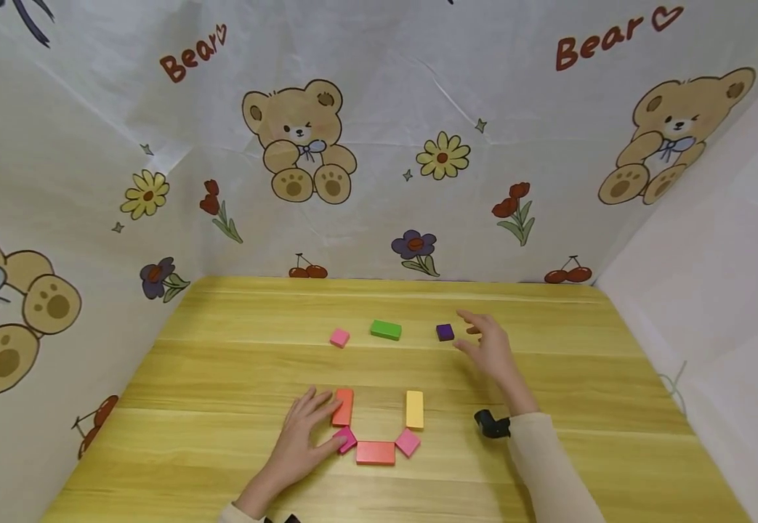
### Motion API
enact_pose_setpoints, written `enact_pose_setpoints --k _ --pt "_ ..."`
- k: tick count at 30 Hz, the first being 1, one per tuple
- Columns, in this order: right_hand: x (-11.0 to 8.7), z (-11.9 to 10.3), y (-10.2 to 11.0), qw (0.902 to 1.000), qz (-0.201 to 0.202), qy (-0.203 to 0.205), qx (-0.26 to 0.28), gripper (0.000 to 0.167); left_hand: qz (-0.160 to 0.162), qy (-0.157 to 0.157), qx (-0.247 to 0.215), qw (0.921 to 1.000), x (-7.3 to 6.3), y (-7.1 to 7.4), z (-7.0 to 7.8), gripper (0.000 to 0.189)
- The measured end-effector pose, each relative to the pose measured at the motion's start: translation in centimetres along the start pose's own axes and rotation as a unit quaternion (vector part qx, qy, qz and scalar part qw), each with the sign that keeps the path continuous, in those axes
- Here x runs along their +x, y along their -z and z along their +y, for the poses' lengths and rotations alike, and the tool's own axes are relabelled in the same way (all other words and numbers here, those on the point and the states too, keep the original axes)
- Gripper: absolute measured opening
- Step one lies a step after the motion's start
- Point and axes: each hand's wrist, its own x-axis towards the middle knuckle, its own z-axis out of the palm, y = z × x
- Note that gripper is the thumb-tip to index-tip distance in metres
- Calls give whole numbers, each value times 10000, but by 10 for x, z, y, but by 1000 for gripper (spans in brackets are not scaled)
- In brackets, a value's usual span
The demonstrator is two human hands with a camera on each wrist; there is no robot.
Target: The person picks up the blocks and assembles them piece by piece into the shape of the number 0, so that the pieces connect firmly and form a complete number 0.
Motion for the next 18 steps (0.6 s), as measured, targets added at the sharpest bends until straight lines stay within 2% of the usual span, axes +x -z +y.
enact_pose_setpoints --k 4,7,18 --pt "17 16 -1 9973 -475 -501 255 60 -1 -2 15 10000 0 1 0 56" --pt "26 23 -3 9942 -715 -692 396 62 15 -10 -53 10000 1 1 1 56" --pt "43 34 -13 9869 -1182 -971 505 60 -15 -17 -83 10000 1 1 0 55"
